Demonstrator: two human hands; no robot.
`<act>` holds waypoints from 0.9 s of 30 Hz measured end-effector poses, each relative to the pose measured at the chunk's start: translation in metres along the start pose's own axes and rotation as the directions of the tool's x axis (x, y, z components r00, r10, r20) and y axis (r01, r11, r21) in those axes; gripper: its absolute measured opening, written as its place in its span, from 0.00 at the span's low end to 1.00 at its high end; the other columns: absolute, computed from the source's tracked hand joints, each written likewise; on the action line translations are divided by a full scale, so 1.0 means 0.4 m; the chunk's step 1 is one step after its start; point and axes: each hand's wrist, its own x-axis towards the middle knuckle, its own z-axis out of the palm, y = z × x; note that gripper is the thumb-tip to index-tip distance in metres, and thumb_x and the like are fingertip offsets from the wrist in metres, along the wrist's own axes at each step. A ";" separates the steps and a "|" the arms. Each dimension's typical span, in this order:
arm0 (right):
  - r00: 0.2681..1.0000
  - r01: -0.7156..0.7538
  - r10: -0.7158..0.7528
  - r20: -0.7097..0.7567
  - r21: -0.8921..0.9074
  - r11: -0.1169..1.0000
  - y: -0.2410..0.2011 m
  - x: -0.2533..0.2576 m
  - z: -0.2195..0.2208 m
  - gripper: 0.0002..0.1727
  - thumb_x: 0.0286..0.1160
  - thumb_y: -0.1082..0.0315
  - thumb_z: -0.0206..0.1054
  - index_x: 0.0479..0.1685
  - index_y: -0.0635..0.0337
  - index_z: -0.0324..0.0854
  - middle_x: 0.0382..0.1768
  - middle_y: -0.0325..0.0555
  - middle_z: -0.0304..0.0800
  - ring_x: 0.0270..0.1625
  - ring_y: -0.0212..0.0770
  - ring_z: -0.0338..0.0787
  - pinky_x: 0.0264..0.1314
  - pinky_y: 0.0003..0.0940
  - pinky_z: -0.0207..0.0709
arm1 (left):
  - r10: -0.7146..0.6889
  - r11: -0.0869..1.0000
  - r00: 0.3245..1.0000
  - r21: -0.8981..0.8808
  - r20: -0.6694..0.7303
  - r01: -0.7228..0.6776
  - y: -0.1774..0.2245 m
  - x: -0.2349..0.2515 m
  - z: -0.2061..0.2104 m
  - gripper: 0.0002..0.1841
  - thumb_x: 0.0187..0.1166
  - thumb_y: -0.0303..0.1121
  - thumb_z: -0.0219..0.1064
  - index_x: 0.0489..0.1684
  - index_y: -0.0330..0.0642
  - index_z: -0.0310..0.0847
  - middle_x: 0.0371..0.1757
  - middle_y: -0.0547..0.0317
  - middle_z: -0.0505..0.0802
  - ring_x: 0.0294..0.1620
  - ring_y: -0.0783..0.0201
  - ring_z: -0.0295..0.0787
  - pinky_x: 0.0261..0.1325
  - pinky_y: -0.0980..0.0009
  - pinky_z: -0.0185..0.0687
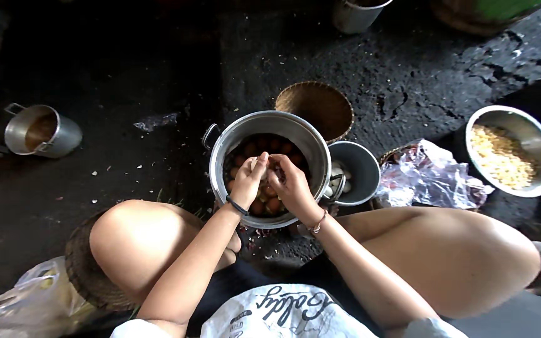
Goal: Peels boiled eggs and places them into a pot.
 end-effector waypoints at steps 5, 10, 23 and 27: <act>0.996 -0.068 0.066 -0.068 -0.039 0.997 0.014 0.004 -0.017 0.15 0.82 0.77 0.60 0.64 0.67 0.79 0.51 0.54 0.90 0.46 0.41 0.92 0.50 0.38 0.87 | 0.000 1.000 1.000 0.002 0.020 0.000 0.002 -0.002 0.006 0.27 0.90 0.57 0.52 0.62 0.43 0.83 0.51 0.56 0.89 0.50 0.68 0.85 0.58 0.65 0.82; 0.974 -0.225 0.223 -0.029 -0.171 0.959 0.040 0.019 -0.058 0.12 0.85 0.74 0.60 0.62 0.67 0.79 0.48 0.58 0.91 0.39 0.48 0.92 0.43 0.48 0.88 | -0.052 0.999 0.995 0.008 0.079 0.052 -0.011 0.021 -0.022 0.24 0.93 0.53 0.46 0.71 0.48 0.77 0.48 0.57 0.87 0.33 0.70 0.82 0.36 0.74 0.81; 0.656 -0.208 0.577 0.486 -0.619 0.757 0.099 0.013 0.007 0.24 0.81 0.75 0.61 0.77 0.69 0.76 0.87 0.62 0.64 0.87 0.60 0.68 0.86 0.57 0.63 | -0.208 0.837 0.971 0.536 0.122 0.112 -0.149 0.167 -0.064 0.22 0.94 0.33 0.49 0.81 0.36 0.72 0.77 0.38 0.82 0.80 0.45 0.76 0.83 0.47 0.65; 0.734 -0.190 0.534 0.419 -0.628 0.754 0.092 0.060 0.007 0.22 0.78 0.80 0.64 0.72 0.67 0.78 0.72 0.65 0.80 0.74 0.64 0.81 0.75 0.62 0.75 | -0.232 0.639 0.970 0.764 0.079 0.091 -0.126 0.174 -0.072 0.21 0.93 0.32 0.50 0.80 0.39 0.74 0.75 0.40 0.84 0.78 0.45 0.79 0.81 0.45 0.69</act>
